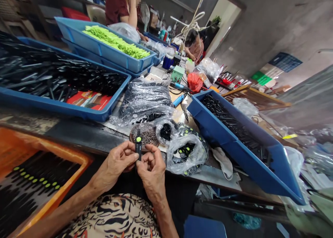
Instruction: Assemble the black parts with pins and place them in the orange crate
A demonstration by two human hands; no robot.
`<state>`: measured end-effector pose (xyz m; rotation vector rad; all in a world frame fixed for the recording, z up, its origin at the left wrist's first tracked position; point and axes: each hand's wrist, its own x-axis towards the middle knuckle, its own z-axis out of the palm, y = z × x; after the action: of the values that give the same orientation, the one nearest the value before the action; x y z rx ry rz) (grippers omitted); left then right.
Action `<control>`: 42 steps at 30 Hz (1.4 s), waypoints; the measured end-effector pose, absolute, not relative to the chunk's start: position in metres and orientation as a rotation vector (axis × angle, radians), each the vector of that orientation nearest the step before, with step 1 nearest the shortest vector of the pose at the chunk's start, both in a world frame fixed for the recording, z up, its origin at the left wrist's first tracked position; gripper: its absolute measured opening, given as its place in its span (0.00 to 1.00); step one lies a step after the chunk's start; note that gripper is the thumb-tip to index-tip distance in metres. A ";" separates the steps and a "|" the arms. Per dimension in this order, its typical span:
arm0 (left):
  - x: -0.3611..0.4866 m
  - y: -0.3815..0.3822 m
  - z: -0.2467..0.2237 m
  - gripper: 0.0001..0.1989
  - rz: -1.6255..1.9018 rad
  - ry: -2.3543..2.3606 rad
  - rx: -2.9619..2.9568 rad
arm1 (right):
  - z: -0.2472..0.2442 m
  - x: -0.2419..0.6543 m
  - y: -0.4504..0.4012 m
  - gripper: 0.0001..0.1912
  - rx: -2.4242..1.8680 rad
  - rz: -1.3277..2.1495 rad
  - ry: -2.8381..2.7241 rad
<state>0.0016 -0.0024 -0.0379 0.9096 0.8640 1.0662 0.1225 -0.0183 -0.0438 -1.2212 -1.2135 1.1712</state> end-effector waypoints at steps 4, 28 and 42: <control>0.002 -0.001 -0.042 0.07 1.057 0.836 0.936 | -0.046 0.125 -0.019 0.18 -1.240 1.205 -1.182; -0.031 0.005 -0.041 0.14 0.671 0.430 0.672 | -0.043 0.149 -0.015 0.16 -0.995 1.561 -1.027; -0.027 0.008 -0.053 0.16 0.778 0.359 0.607 | -0.050 0.142 -0.020 0.15 -0.958 1.690 -0.917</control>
<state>-0.0275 0.0077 -0.0528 0.6069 0.3588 0.7779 0.1417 -0.0205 -0.0497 -0.9579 -0.9169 1.6902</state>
